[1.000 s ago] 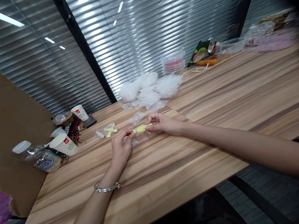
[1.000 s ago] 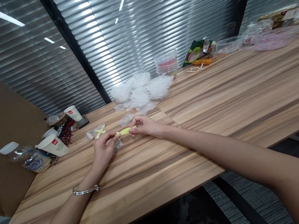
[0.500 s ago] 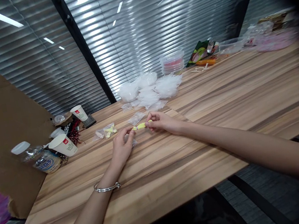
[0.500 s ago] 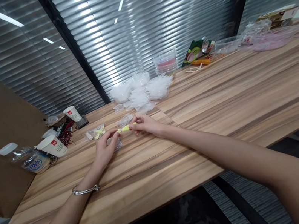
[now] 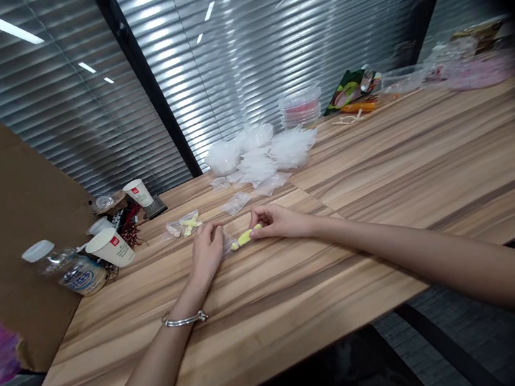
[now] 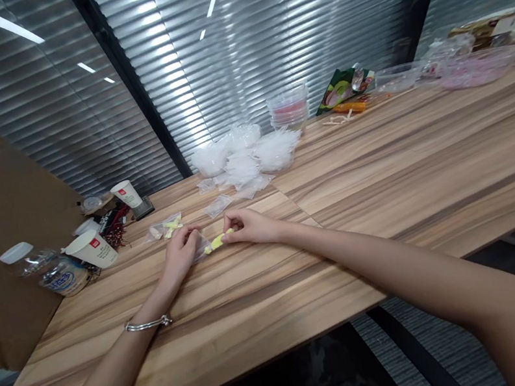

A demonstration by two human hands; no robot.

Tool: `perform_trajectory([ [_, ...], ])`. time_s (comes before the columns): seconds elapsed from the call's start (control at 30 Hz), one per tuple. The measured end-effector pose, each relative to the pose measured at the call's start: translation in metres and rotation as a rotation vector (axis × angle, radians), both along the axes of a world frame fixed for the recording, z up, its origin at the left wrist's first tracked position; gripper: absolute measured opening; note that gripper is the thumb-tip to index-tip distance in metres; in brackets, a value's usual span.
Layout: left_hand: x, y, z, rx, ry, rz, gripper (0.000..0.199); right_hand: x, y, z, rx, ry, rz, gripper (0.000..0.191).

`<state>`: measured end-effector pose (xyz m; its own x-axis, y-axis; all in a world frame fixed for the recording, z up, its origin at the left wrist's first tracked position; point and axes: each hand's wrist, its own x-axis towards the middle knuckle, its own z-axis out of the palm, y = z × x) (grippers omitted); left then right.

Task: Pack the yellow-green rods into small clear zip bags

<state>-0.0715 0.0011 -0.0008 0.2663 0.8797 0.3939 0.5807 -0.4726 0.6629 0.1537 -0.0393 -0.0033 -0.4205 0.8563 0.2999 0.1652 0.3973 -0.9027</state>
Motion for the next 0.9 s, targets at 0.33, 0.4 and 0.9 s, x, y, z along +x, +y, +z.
perform_trajectory([
  [0.33, 0.003, -0.004, 0.004, -0.017, 0.047, -0.002, 0.032, 0.009, 0.01, -0.006, 0.077, 0.01, -0.284, 0.03],
  [0.4, 0.006, -0.007, 0.005, -0.033, 0.064, -0.036, 0.036, 0.011, 0.011, -0.007, 0.076, 0.014, -0.318, 0.03],
  [0.9, 0.006, -0.013, 0.003, -0.001, 0.339, -0.153, 0.066, 0.014, 0.01, -0.001, -0.035, 0.051, -0.235, 0.036],
])
